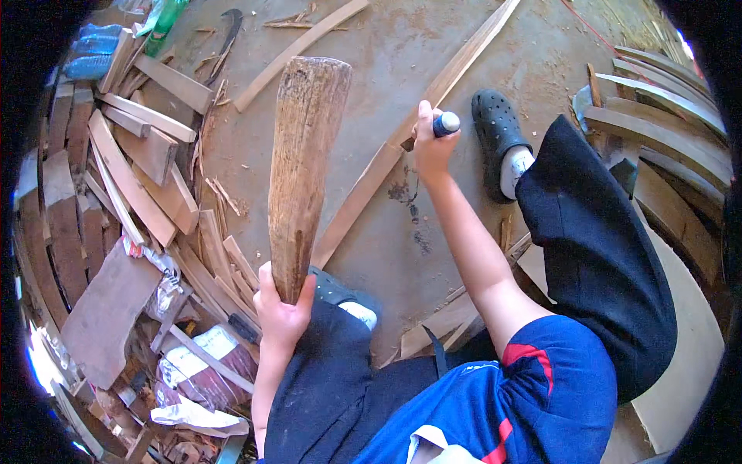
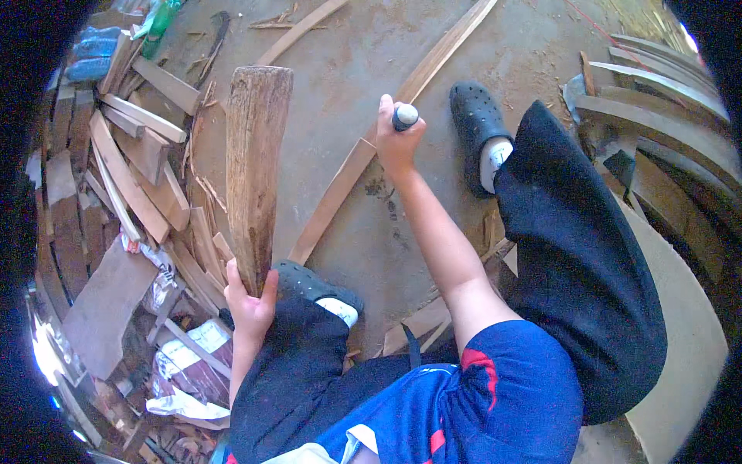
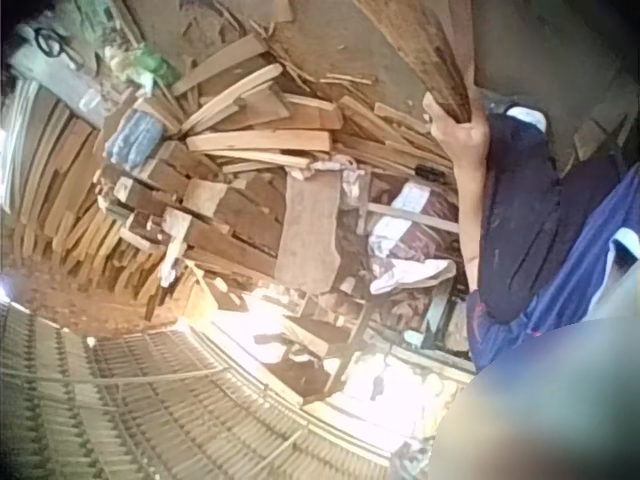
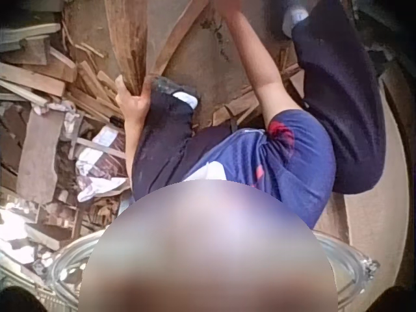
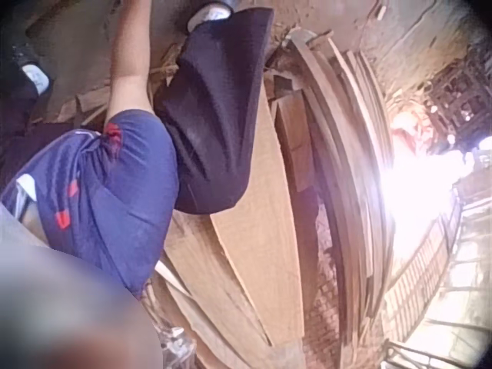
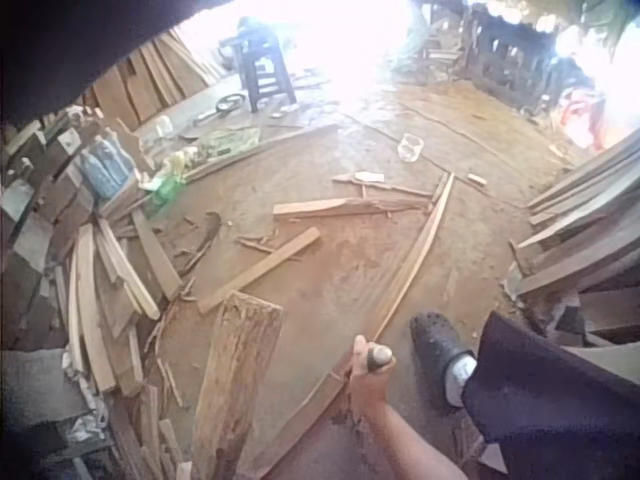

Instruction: Using a chisel and a wooden mallet to carve and shape a thin wooden strip.

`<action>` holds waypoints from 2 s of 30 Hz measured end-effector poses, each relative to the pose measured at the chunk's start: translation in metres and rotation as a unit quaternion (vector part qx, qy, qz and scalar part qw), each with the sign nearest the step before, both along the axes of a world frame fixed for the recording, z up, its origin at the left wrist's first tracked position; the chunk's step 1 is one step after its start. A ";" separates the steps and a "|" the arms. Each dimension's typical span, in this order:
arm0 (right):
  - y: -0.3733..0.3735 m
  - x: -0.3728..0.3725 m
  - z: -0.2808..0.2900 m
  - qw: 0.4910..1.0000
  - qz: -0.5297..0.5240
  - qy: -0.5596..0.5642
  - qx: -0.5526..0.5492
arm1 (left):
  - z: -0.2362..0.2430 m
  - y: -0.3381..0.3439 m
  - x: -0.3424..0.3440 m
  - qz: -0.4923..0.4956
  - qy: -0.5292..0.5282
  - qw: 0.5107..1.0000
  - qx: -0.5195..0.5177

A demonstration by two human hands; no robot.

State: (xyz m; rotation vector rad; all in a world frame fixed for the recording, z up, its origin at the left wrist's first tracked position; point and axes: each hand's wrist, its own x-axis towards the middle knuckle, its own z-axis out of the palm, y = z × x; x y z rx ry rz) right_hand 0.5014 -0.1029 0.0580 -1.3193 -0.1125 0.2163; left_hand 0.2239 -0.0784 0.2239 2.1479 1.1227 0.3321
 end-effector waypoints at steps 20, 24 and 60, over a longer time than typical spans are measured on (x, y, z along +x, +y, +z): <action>0.004 -0.020 -0.025 0.999 0.025 -0.009 0.029 | 0.004 -0.006 0.017 -0.102 -0.015 0.995 0.012; -0.004 -0.030 -0.040 0.986 0.128 0.048 0.092 | -0.004 -0.002 0.015 -0.138 0.045 0.989 0.032; -0.005 0.024 0.072 0.974 -0.147 0.070 0.160 | -0.191 0.005 -0.013 -0.164 0.218 0.958 0.086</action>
